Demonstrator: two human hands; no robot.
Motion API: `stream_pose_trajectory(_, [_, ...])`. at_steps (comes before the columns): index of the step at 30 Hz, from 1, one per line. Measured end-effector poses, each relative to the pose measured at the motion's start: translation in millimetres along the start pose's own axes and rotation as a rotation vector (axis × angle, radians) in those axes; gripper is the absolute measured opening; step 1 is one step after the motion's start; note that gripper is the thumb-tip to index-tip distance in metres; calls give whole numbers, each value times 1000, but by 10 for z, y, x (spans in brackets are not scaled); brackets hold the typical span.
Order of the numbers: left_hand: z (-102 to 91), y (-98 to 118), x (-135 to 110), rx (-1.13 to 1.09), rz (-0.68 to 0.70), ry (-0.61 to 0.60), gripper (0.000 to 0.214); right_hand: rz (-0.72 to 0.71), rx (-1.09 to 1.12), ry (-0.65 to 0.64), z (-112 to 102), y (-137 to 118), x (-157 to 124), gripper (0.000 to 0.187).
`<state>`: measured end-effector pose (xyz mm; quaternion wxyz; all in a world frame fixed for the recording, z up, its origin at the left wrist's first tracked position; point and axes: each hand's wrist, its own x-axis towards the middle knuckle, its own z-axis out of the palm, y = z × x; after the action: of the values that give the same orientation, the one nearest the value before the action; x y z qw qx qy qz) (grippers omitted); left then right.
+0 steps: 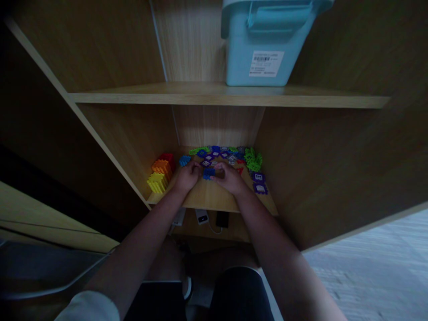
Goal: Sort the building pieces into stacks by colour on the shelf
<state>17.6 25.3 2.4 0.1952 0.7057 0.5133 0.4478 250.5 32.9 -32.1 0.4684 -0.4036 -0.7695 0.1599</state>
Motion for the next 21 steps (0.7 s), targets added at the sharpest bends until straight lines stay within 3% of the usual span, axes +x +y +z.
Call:
stream_pose_trajectory(8, [7, -8, -2, 2, 6, 10, 18, 23, -78, 8, -28, -65, -8, 43])
stream_pose_trajectory(13, [11, -8, -6, -8, 4, 21, 17, 19, -181, 36, -70, -146, 18, 29])
stream_pose_trajectory(17, [15, -14, 6, 4, -8, 31, 17, 56, -390, 195, -150, -83, 51, 29])
stream_pose_trajectory(21, [21, -27, 16, 16, 8, 36, 17, 245, -587, 316, -404, 105, 189, 19])
